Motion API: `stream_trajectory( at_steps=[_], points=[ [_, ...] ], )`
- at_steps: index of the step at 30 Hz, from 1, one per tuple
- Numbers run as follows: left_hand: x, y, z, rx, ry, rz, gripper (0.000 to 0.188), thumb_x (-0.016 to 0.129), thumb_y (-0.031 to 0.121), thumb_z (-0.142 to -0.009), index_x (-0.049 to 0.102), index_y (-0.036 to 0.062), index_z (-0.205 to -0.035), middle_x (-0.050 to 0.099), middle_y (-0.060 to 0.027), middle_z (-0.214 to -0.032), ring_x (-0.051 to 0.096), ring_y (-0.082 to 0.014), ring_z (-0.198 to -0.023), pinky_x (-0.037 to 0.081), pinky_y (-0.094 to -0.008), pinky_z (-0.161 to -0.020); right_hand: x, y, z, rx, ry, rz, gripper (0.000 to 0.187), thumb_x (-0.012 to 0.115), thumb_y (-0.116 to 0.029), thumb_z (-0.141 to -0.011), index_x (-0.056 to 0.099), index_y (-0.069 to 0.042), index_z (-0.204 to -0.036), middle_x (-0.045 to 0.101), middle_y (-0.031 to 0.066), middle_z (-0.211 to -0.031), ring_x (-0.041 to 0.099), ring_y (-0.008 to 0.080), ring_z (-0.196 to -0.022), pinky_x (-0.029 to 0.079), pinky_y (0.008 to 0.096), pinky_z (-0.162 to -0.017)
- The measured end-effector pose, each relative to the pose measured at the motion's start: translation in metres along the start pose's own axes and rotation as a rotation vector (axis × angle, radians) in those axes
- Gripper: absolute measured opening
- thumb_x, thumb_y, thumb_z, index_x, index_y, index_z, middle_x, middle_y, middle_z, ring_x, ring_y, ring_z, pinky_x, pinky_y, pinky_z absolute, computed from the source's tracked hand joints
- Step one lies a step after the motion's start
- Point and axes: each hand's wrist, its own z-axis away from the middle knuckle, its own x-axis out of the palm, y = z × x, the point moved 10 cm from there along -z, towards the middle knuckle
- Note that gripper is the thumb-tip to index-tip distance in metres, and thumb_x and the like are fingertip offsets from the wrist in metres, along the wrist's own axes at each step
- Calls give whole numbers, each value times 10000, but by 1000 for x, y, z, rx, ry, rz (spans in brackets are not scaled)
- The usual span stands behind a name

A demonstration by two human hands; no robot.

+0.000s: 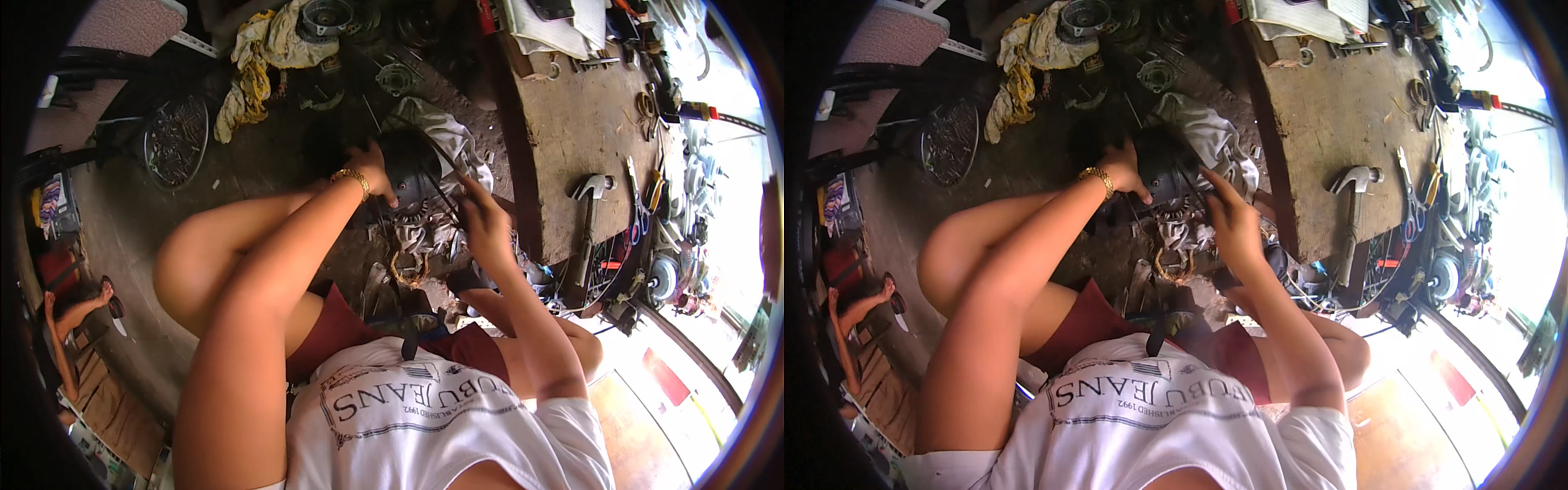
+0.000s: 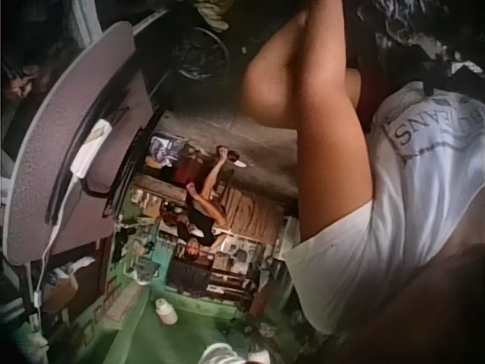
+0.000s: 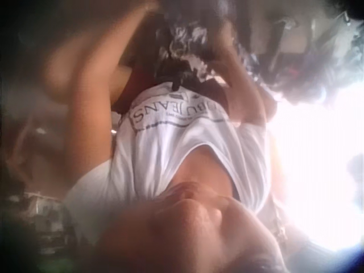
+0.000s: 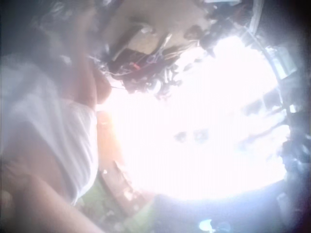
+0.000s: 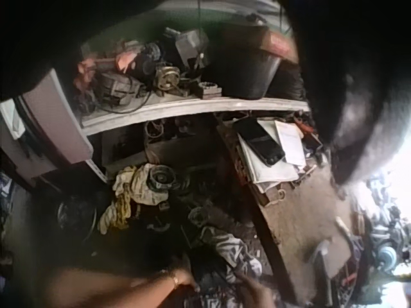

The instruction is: The person disassembles an alternator while sitting on the floor, using a screwdriver to remove internal components and a cloth to hold the metal housing.

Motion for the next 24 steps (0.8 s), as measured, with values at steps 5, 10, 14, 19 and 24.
stream_trajectory(
  at_steps=[5,10,14,19,24],
  points=[
    [-2,13,9,-17,2,-11,1489,972,419,-473,25,-49,-1523,242,-435,-1460,426,-486,-1321,402,-426,-1106,-15,8,17,-100,70,142,403,505,26,-946,570,-45,-1337,674,166,-1203,629,238,-1136,464,340,-969],
    [-17,22,5,65,-88,22,1513,978,414,-458,7,-44,-1525,237,-440,-1460,429,-484,-1322,424,-426,-1087,39,5,-68,-230,121,40,359,540,-66,-961,571,-39,-1318,629,217,-1260,601,327,-1198,448,349,-1005],
    [1,3,2,10,20,8,1504,974,410,-472,1,-29,-1533,196,-460,-1457,456,-466,-1308,442,-405,-1067,-1,8,-2,66,19,48,382,501,-19,-966,567,-60,-1340,673,137,-1158,608,147,-1033,455,282,-934],
    [-3,9,8,-2,34,16,1488,973,402,-476,18,-33,-1531,233,-436,-1458,443,-462,-1319,436,-402,-1074,-10,22,18,269,-24,26,394,484,3,-964,559,-49,-1347,691,143,-1109,643,182,-971,482,300,-900],
    [-9,13,-9,81,34,-76,1501,982,397,-443,42,-55,-1522,298,-437,-1417,500,-465,-1256,450,-398,-1057,31,29,-51,-179,169,-90,369,551,-64,-961,563,-35,-1329,636,206,-1265,610,277,-1186,441,330,-992]
  ],
)
